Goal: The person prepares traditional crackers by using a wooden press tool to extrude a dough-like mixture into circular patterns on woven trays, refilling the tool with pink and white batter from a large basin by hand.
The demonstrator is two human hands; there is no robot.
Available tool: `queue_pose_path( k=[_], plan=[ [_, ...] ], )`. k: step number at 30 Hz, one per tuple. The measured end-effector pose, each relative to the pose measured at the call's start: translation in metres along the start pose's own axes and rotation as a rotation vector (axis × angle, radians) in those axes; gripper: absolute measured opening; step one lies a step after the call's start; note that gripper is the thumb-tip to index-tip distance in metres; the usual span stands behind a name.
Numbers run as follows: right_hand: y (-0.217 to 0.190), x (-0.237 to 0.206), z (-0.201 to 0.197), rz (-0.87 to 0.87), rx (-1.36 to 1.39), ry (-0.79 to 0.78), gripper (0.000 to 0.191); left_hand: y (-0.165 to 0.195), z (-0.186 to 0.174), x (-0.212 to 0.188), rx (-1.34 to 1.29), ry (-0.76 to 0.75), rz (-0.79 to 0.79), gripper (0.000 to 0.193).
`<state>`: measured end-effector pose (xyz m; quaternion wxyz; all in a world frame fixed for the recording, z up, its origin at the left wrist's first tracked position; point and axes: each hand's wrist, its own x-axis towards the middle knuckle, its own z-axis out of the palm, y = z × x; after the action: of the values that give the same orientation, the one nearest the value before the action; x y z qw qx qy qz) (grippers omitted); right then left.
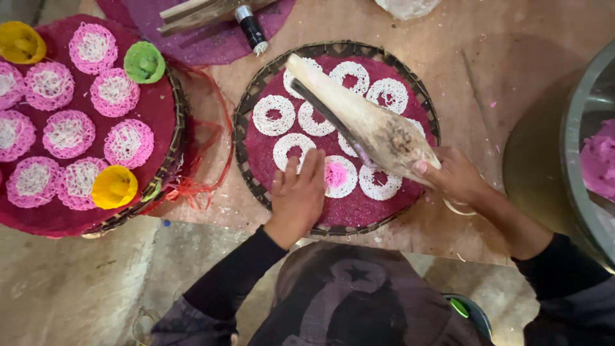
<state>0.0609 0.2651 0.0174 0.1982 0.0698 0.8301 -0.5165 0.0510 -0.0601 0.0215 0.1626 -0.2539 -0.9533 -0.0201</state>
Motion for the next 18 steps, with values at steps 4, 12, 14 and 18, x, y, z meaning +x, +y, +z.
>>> queue_pose_path(
  k=[4,12,14,18],
  plan=[
    [-0.043,-0.015,0.005,-0.048,-0.135,-0.081,0.068,-0.007,0.007,0.029,-0.556,0.134,0.0,0.066],
    [-0.161,-0.013,-0.031,-0.834,-0.039,0.65,0.048,0.006,-0.001,0.064,-1.061,0.199,0.364,0.059],
    [-0.181,0.0,-0.036,-0.832,0.339,0.518,0.043,0.021,-0.028,0.071,-0.896,0.216,0.502,0.054],
    [-0.188,-0.002,-0.034,-0.667,0.44,0.301,0.04,0.025,-0.082,0.097,-0.471,0.187,0.292,0.045]
  ],
)
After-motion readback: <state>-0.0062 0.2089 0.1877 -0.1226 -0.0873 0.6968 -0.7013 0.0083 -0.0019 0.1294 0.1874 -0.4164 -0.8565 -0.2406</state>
